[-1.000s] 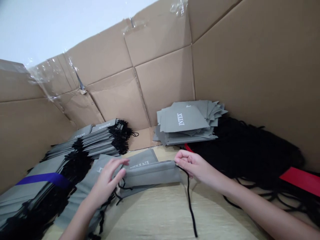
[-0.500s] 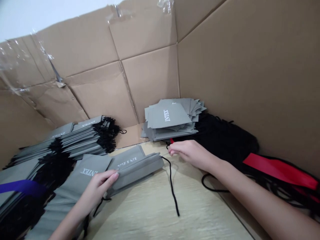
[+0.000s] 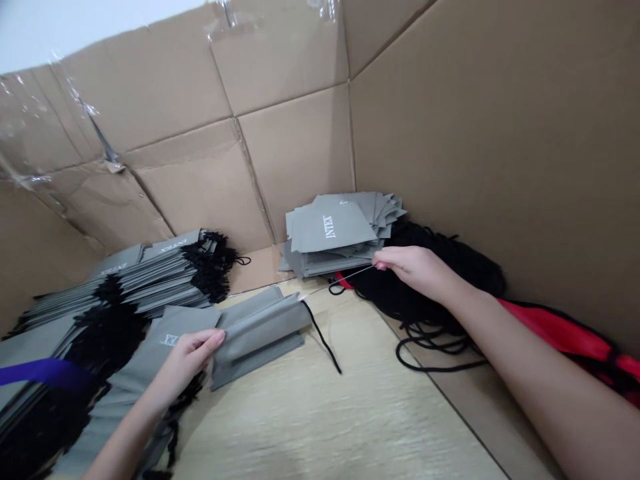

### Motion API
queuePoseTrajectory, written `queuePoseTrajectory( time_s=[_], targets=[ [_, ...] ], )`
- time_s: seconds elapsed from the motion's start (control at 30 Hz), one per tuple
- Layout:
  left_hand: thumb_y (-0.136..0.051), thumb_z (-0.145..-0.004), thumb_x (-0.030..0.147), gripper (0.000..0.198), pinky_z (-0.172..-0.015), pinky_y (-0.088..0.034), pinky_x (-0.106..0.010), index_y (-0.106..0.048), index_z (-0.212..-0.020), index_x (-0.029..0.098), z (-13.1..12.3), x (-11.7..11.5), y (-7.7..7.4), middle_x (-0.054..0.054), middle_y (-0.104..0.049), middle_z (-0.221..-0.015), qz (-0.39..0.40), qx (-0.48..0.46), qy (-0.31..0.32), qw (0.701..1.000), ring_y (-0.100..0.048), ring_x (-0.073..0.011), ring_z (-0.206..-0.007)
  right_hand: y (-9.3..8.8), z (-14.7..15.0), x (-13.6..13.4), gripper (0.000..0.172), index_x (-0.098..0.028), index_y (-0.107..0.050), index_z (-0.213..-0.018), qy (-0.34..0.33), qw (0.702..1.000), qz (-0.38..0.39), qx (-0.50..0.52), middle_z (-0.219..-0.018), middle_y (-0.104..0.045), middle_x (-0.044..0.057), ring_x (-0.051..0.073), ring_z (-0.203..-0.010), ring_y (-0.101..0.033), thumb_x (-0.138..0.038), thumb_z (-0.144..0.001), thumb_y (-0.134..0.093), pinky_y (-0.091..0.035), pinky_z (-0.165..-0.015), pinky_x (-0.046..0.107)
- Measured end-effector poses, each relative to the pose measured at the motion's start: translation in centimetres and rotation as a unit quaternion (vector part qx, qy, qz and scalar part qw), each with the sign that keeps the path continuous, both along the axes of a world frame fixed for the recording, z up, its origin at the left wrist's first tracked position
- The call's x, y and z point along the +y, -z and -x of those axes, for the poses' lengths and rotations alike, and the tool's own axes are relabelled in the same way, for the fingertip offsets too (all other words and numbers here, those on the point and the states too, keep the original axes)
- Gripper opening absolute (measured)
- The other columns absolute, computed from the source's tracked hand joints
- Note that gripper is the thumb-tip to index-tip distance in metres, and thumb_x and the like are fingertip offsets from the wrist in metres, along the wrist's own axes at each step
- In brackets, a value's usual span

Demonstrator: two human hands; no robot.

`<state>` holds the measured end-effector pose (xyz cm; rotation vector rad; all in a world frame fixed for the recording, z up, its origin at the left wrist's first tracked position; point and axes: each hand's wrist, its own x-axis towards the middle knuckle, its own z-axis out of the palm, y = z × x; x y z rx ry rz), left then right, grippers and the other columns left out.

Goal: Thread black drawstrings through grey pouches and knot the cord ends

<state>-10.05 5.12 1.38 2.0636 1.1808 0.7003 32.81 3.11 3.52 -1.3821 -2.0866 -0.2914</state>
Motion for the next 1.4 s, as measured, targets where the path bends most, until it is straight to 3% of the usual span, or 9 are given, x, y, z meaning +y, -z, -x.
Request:
queuePoseTrajectory(
  time_s=[0.2, 0.47, 0.67, 0.97, 1.1, 1.2, 1.3, 1.4],
  targets=[
    [-0.043, -0.080, 0.054, 0.043, -0.051, -0.025, -0.021, -0.040, -0.056, 0.018, 1.0, 1.0, 0.2, 0.005, -0.029, -0.055, -0.020, 0.008, -0.026, 0.999, -0.028, -0.0109, -0.054, -0.6, -2.6, -0.4, 0.021, -0.025, -0.053, -0.070, 0.029, 1.000, 0.002, 0.000, -0.075, -0.063, 0.004, 0.024, -0.070, -0.058, -0.023, -0.083, -0.036, -0.041, -0.065, 0.034],
    [-0.044, -0.076, 0.055, 0.043, -0.051, -0.027, -0.022, -0.042, -0.053, 0.018, 2.2, 2.0, 0.2, 0.003, -0.034, -0.054, -0.055, -0.002, -0.077, 0.996, -0.031, -0.0127, -0.055, -0.9, -5.9, -2.2, 0.023, -0.020, -0.054, -0.074, 0.117, 0.992, -0.023, 0.033, -0.084, -0.064, 0.011, 0.027, -0.076, -0.057, -0.024, -0.086, -0.036, -0.037, -0.065, 0.035],
    [-0.047, -0.073, 0.057, 0.046, -0.048, -0.027, -0.022, -0.044, -0.051, 0.017, 2.2, 2.0, -0.2, 0.004, -0.035, -0.051, -0.053, -0.002, -0.066, 0.996, -0.030, -0.0117, -0.052, -1.3, -3.6, -2.3, 0.024, -0.022, -0.057, -0.076, 0.173, 0.984, 0.012, -0.028, -0.086, -0.067, 0.007, 0.025, -0.074, -0.060, -0.023, -0.085, -0.035, -0.037, -0.059, 0.032],
    [-0.049, -0.075, 0.056, 0.044, -0.042, -0.016, -0.021, -0.052, -0.059, 0.015, 1.8, 1.0, -0.6, 0.005, -0.028, -0.052, -0.003, 0.042, -0.028, 0.999, -0.023, -0.0081, -0.046, 1.6, 6.2, -0.3, 0.025, -0.024, -0.065, -0.083, 0.044, 0.991, 0.093, -0.087, -0.073, -0.068, 0.002, 0.018, -0.065, -0.063, -0.032, -0.089, -0.042, -0.038, -0.056, 0.025],
    [-0.048, -0.075, 0.056, 0.045, -0.041, -0.019, -0.021, -0.052, -0.059, 0.015, 1.6, 0.8, -0.6, 0.004, -0.029, -0.052, 0.007, 0.052, -0.026, 0.998, -0.026, -0.0083, -0.045, 2.1, 8.8, -1.0, 0.028, -0.022, -0.060, -0.106, 0.015, 0.992, 0.088, -0.083, -0.099, -0.065, 0.007, 0.021, -0.083, -0.062, -0.035, -0.090, -0.043, -0.044, -0.067, 0.029],
    [-0.049, -0.075, 0.056, 0.045, -0.042, -0.020, -0.021, -0.051, -0.057, 0.015, 1.4, 0.6, -0.6, 0.004, -0.030, -0.052, 0.003, 0.048, -0.025, 0.999, -0.028, -0.0087, -0.045, 2.1, 10.6, -1.6, 0.035, -0.025, -0.055, -0.118, -0.063, 0.993, 0.089, -0.043, -0.119, -0.056, 0.008, 0.024, -0.106, -0.051, -0.040, -0.089, -0.044, -0.040, -0.085, 0.035],
    [-0.051, -0.073, 0.056, 0.045, -0.042, -0.020, -0.022, -0.052, -0.055, 0.015, 1.2, 0.4, -0.7, 0.004, -0.032, -0.050, 0.003, 0.045, -0.021, 0.999, -0.028, -0.0087, -0.045, 2.6, 12.1, -1.5, 0.030, -0.025, -0.062, -0.109, -0.147, 0.977, 0.150, 0.039, -0.115, -0.061, 0.006, 0.023, -0.109, -0.049, -0.040, -0.086, -0.049, -0.036, -0.092, 0.037],
    [-0.052, -0.072, 0.056, 0.044, -0.041, -0.019, -0.022, -0.054, -0.056, 0.015, 1.3, 0.4, -0.6, 0.004, -0.033, -0.049, 0.012, 0.045, -0.023, 0.999, -0.028, -0.0088, -0.045, 3.2, 12.4, -0.9, 0.025, -0.022, -0.070, -0.092, -0.146, 0.963, 0.202, 0.101, -0.095, -0.070, 0.005, 0.021, -0.093, -0.058, -0.037, -0.085, -0.052, -0.040, -0.084, 0.032]
  ],
)
